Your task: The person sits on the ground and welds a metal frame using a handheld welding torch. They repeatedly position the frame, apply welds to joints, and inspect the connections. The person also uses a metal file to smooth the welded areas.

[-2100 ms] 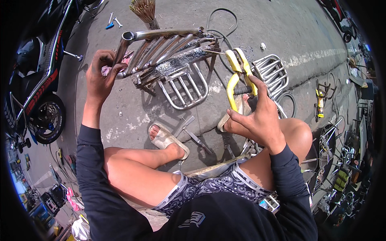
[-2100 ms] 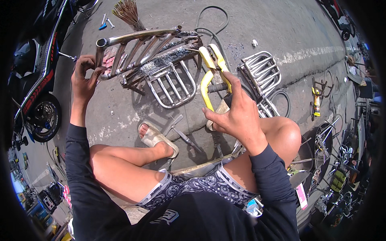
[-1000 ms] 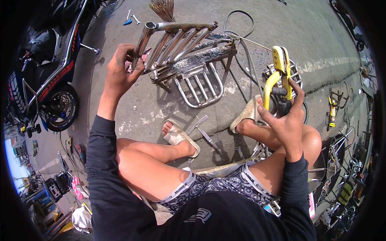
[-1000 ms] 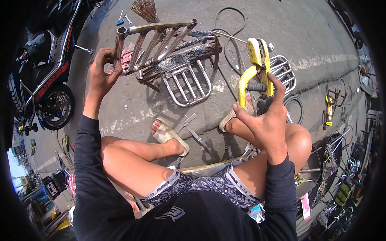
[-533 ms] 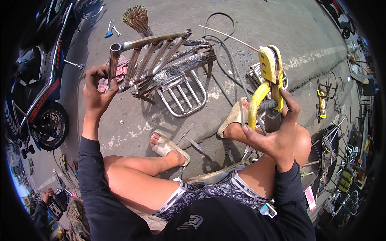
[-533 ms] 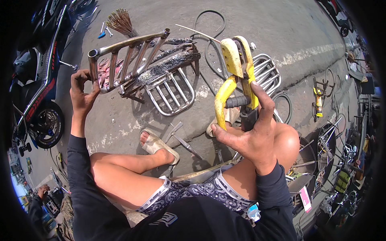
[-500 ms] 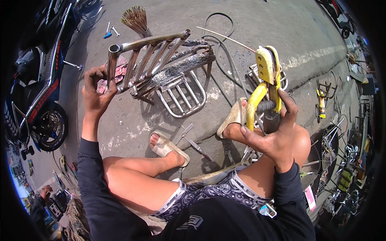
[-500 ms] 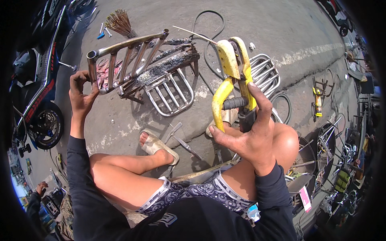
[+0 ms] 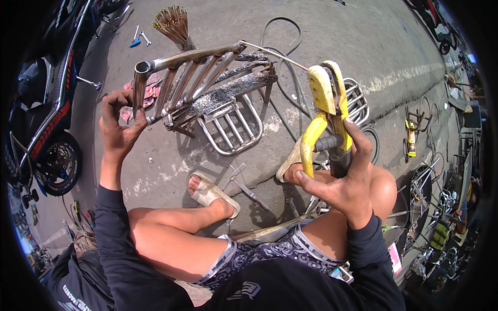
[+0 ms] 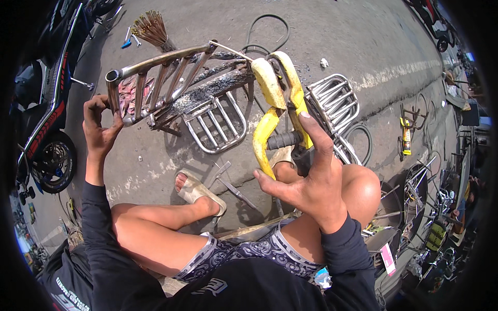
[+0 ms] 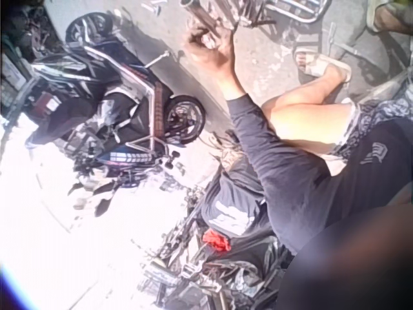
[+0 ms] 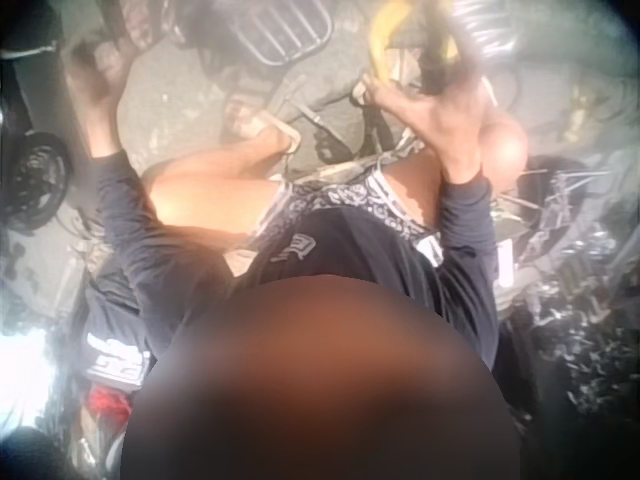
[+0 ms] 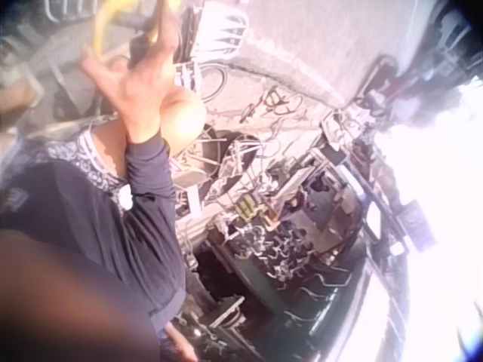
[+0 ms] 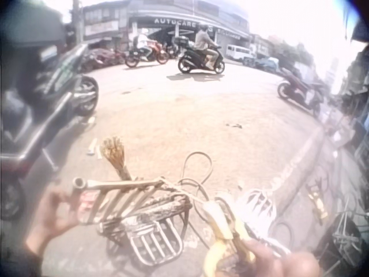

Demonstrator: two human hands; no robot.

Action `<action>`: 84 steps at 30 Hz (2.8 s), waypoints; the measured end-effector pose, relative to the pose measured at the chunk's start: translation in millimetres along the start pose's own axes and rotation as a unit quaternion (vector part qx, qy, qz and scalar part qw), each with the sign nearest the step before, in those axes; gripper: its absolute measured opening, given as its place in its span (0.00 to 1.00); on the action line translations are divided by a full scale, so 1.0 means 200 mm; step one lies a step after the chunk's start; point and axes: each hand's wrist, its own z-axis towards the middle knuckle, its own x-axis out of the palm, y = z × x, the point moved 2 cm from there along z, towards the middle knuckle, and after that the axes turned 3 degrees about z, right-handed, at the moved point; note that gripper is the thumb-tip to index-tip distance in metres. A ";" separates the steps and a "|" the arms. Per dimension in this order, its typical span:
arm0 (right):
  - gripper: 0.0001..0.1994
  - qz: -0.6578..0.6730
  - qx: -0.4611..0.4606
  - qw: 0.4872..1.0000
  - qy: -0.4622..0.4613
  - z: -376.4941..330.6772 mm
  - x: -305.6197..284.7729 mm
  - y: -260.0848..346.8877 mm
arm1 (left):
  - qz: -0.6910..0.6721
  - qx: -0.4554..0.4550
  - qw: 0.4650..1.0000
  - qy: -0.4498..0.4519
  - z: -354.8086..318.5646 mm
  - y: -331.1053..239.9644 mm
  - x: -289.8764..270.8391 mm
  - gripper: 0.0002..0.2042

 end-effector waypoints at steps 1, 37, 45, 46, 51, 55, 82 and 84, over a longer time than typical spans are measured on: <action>0.56 0.004 0.005 1.000 0.004 0.00 0.00 0.00 | 0.000 -0.001 1.000 -0.001 0.00 0.00 0.00 0.21; 0.57 0.030 0.016 0.999 0.002 0.01 0.02 -0.01 | 0.039 0.001 0.999 -0.009 0.00 0.01 -0.01 0.23; 0.56 0.014 -0.001 1.000 0.013 0.02 0.02 0.00 | 0.047 0.008 0.999 -0.007 0.01 0.00 -0.01 0.23; 0.56 0.013 0.001 1.000 0.014 0.02 0.02 0.00 | 0.048 0.009 0.999 -0.007 0.01 0.00 -0.01 0.23; 0.56 0.005 0.002 1.000 0.011 0.02 0.02 0.00 | 0.048 0.010 0.999 -0.008 0.01 0.00 -0.01 0.22; 0.56 0.008 0.003 1.000 0.010 0.02 0.02 -0.01 | 0.050 0.012 0.999 -0.008 0.01 0.01 -0.01 0.23; 0.57 0.020 0.012 1.000 0.016 0.01 0.03 -0.02 | 0.057 0.015 0.998 -0.029 0.02 0.01 -0.01 0.21; 0.57 0.022 0.016 1.000 0.015 0.01 0.03 -0.02 | 0.060 0.015 0.998 -0.030 0.02 0.01 -0.01 0.21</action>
